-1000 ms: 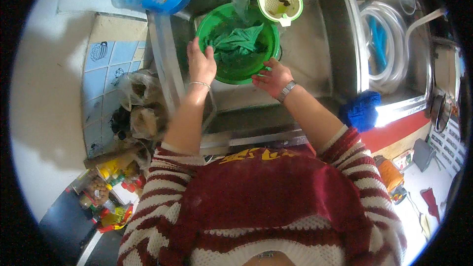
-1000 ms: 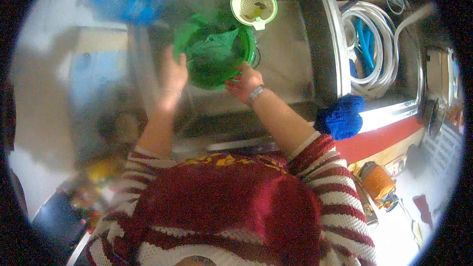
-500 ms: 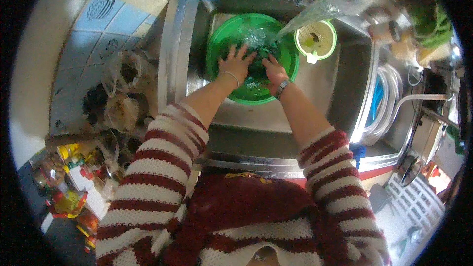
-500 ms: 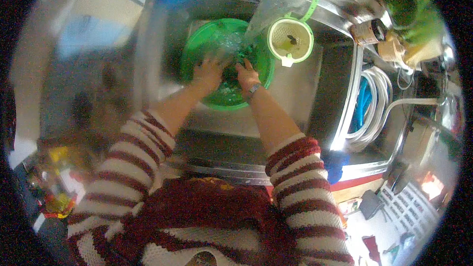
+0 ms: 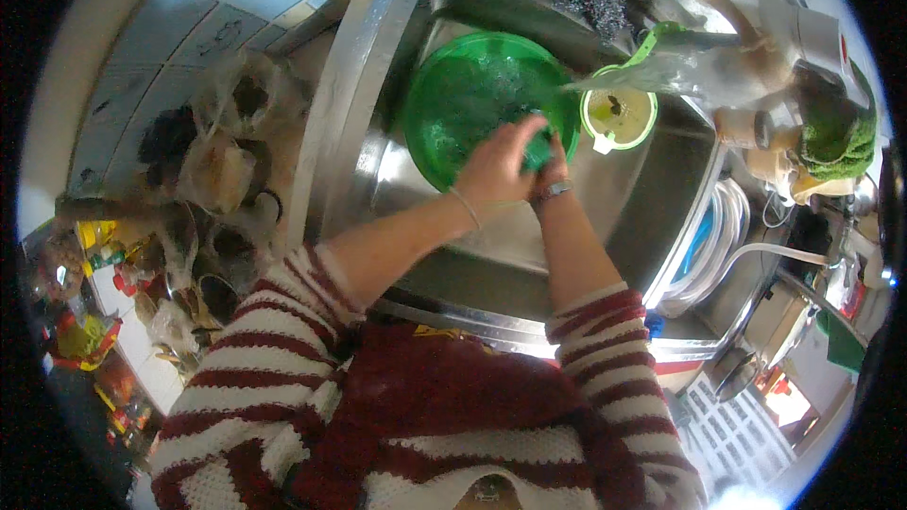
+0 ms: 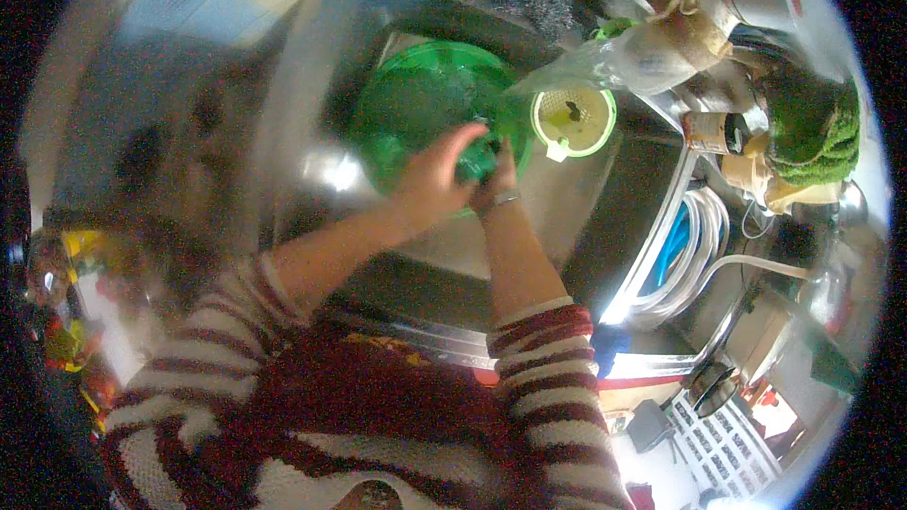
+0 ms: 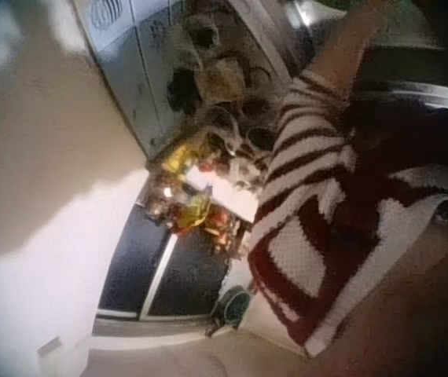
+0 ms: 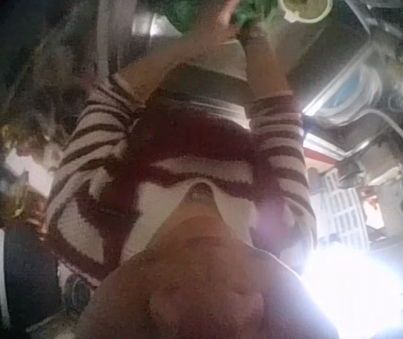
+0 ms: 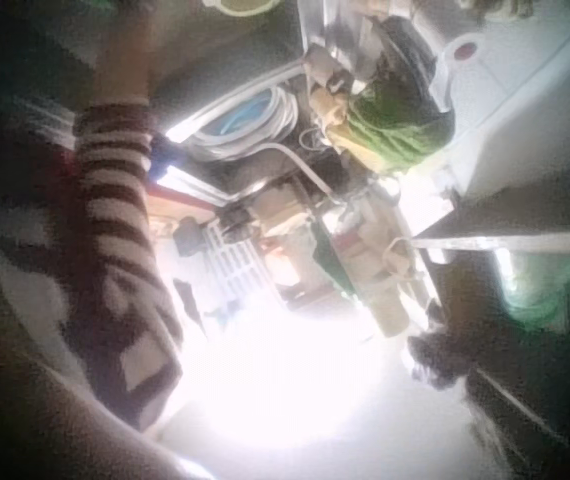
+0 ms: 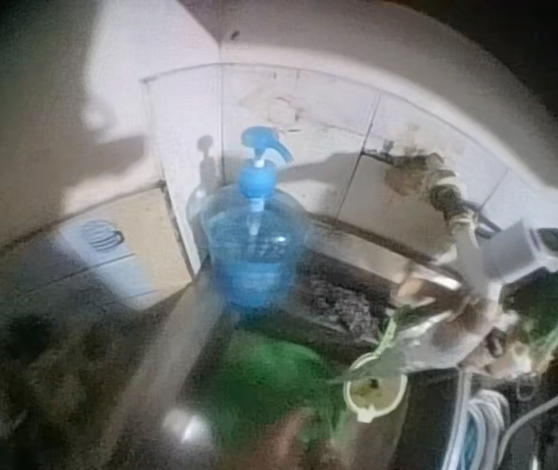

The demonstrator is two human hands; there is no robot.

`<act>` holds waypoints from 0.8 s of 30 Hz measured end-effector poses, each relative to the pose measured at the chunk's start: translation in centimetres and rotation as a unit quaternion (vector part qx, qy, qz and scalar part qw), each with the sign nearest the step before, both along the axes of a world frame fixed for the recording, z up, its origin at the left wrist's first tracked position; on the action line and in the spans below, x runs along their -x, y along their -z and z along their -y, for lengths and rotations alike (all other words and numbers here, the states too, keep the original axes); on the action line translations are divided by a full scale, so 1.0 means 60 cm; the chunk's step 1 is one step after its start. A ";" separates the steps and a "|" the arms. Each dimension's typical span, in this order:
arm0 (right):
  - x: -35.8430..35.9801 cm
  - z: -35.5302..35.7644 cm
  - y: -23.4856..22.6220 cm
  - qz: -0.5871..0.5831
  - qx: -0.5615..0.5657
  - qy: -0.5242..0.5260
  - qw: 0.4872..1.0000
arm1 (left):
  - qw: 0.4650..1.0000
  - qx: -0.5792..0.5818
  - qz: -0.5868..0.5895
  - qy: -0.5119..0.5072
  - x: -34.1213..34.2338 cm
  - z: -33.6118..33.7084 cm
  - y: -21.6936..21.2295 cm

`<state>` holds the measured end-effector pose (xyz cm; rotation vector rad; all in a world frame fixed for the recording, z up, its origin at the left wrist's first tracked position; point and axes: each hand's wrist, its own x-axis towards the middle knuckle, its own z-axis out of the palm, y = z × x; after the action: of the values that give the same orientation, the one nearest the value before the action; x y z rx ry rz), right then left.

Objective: The person washes a blue cloth and a green cloth in a green basin at the sink, rinsing and wringing each repeatedly. After finishing, they use the green cloth to wipe the countertop near bowls of food.

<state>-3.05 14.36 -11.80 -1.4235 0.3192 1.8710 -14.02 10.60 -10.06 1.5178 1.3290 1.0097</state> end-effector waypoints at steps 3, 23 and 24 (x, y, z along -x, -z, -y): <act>0.000 0.007 -0.044 -0.098 -0.090 -0.004 0.991 | 0.996 -0.024 -0.009 0.091 -0.016 0.034 -0.070; -0.013 0.004 0.004 0.160 -0.065 -0.055 0.983 | 0.904 0.188 -0.372 -0.097 0.035 -0.060 0.148; -0.009 0.003 0.000 0.096 -0.064 -0.100 0.988 | 0.885 0.209 -0.415 0.031 0.035 -0.057 0.152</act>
<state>-2.50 14.19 -11.80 -1.5796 -0.0403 1.8555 -16.10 14.03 -19.18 1.6825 1.8983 -0.0505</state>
